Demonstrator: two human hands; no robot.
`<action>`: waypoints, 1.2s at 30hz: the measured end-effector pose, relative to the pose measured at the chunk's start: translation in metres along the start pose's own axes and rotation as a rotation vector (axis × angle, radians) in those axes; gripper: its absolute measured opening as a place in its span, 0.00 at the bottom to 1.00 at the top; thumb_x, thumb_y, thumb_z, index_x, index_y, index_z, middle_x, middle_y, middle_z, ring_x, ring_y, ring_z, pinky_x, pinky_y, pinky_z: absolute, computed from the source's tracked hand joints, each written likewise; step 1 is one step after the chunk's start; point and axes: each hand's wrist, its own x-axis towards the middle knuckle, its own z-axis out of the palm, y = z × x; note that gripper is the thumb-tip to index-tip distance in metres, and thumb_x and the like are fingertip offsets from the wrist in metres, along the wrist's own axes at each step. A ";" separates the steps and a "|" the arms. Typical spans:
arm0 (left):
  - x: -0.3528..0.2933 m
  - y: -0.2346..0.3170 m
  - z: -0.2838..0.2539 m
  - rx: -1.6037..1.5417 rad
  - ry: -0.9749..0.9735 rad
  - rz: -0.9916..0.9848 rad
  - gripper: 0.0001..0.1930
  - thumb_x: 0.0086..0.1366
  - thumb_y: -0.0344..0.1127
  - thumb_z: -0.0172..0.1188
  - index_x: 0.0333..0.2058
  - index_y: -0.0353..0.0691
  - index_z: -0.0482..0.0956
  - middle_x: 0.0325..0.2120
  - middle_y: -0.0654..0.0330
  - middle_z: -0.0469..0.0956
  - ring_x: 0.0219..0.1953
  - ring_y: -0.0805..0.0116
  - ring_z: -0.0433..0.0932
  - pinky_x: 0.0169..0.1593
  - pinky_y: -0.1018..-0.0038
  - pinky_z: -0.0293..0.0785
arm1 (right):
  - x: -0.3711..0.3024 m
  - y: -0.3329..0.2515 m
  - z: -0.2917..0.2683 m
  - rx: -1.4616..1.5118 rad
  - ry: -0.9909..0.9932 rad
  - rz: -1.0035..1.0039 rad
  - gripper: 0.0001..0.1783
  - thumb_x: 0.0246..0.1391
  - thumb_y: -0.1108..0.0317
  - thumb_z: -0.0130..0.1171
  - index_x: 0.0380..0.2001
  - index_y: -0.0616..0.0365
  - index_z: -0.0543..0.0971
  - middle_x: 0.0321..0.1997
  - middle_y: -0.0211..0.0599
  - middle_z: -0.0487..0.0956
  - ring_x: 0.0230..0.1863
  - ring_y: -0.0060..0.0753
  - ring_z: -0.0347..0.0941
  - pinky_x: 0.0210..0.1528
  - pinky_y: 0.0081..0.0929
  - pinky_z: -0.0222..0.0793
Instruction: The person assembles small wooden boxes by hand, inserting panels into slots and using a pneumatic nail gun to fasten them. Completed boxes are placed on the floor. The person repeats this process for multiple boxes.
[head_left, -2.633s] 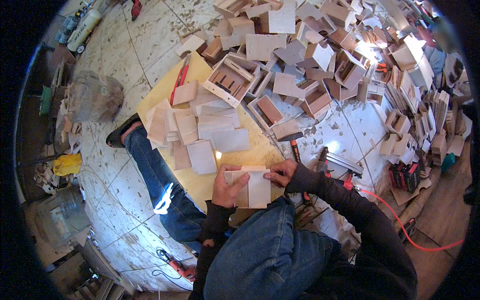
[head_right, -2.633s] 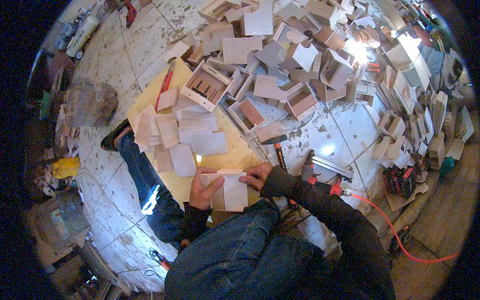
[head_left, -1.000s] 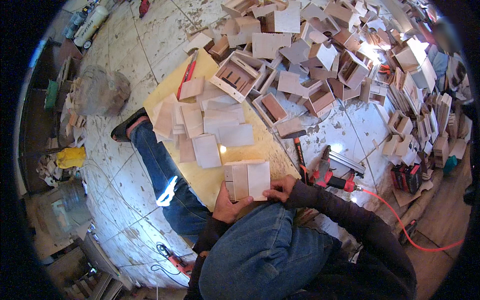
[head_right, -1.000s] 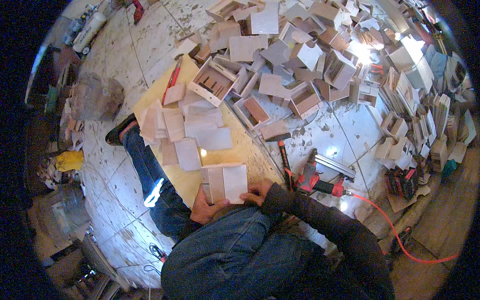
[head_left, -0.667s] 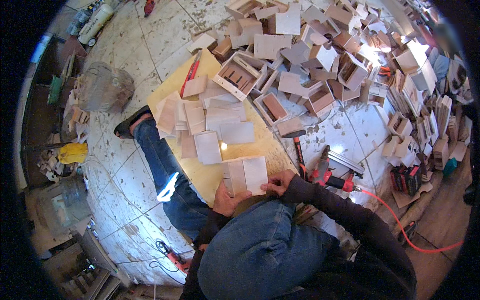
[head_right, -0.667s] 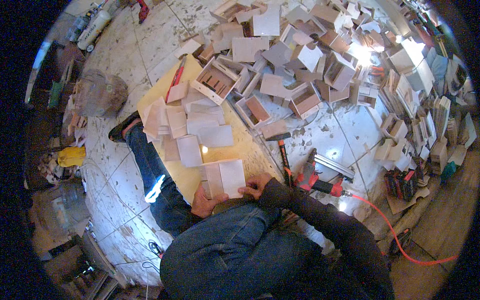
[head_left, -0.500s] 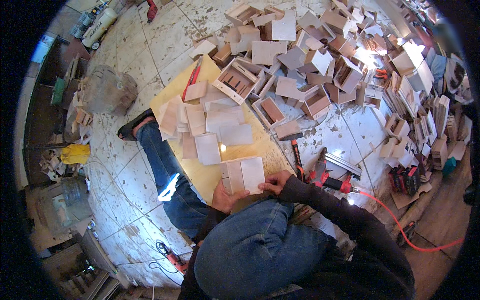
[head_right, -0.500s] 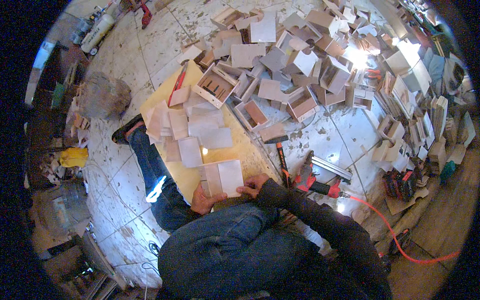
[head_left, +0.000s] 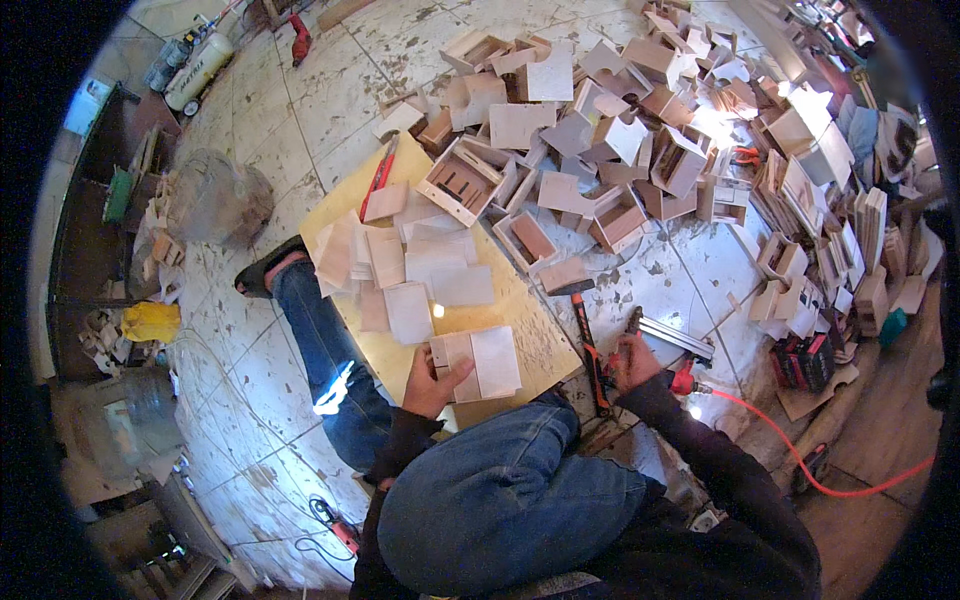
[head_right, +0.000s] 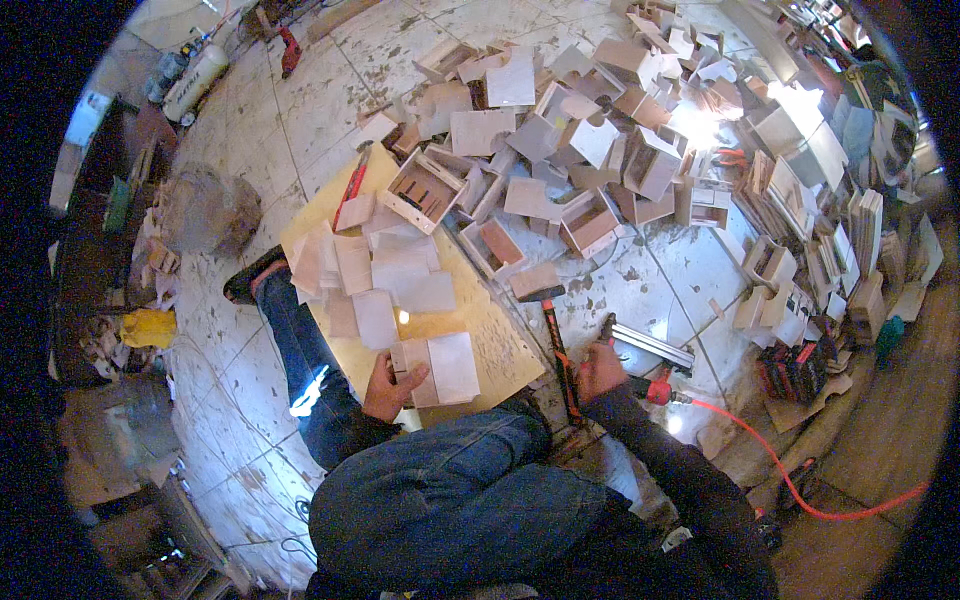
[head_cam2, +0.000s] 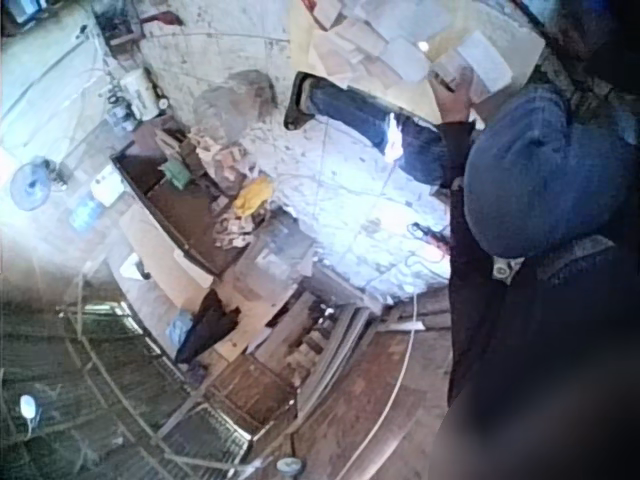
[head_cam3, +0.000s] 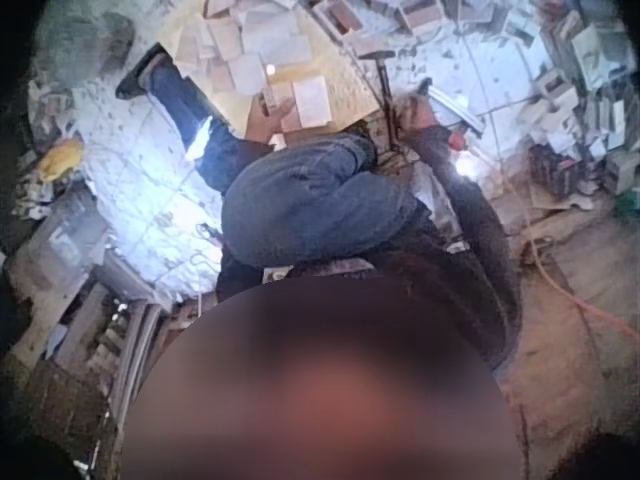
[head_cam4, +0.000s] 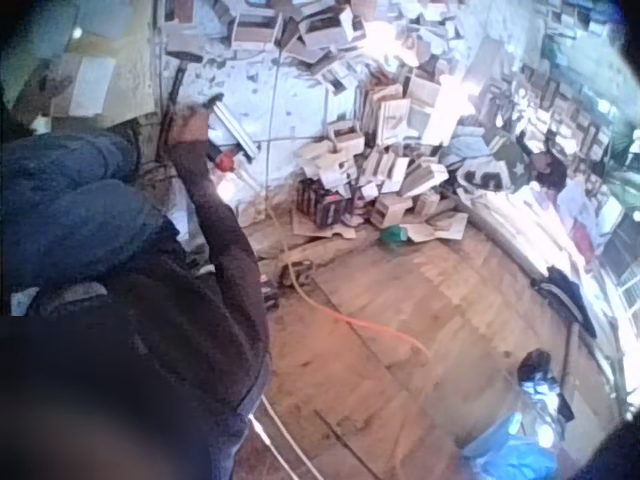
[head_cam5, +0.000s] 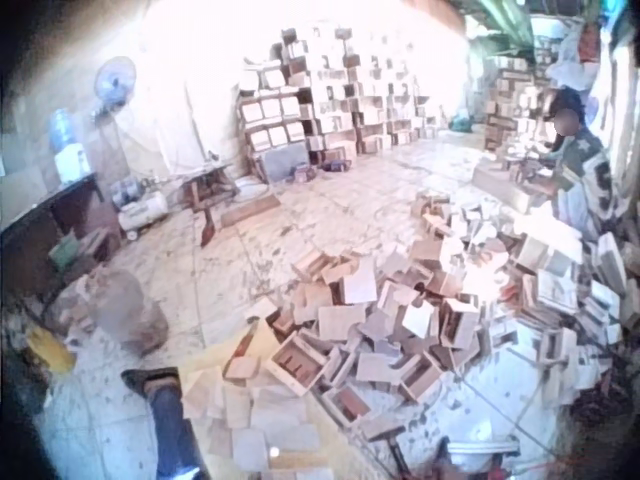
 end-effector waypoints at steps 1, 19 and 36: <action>0.003 0.003 0.006 0.162 0.060 0.046 0.39 0.45 0.45 0.73 0.49 0.31 0.60 0.42 0.49 0.73 0.44 0.62 0.75 0.48 0.68 0.72 | -0.007 0.025 -0.005 -0.191 -0.031 -0.017 0.26 0.38 0.72 0.55 0.45 0.67 0.66 0.39 0.53 0.71 0.41 0.54 0.68 0.44 0.40 0.66; 0.030 0.029 0.035 0.477 0.041 0.194 0.35 0.41 0.47 0.74 0.42 0.33 0.67 0.35 0.50 0.78 0.38 0.60 0.79 0.43 0.66 0.75 | 0.002 0.016 -0.075 0.141 -0.550 0.306 0.27 0.40 0.63 0.61 0.46 0.59 0.71 0.32 0.45 0.80 0.36 0.41 0.78 0.39 0.32 0.73; 0.036 0.019 0.031 0.523 0.010 0.228 0.36 0.42 0.43 0.74 0.46 0.33 0.64 0.37 0.51 0.78 0.39 0.61 0.78 0.44 0.66 0.74 | 0.044 -0.081 -0.085 0.082 -0.903 -0.395 0.42 0.24 0.53 0.71 0.47 0.59 0.71 0.38 0.39 0.79 0.35 0.39 0.79 0.41 0.30 0.74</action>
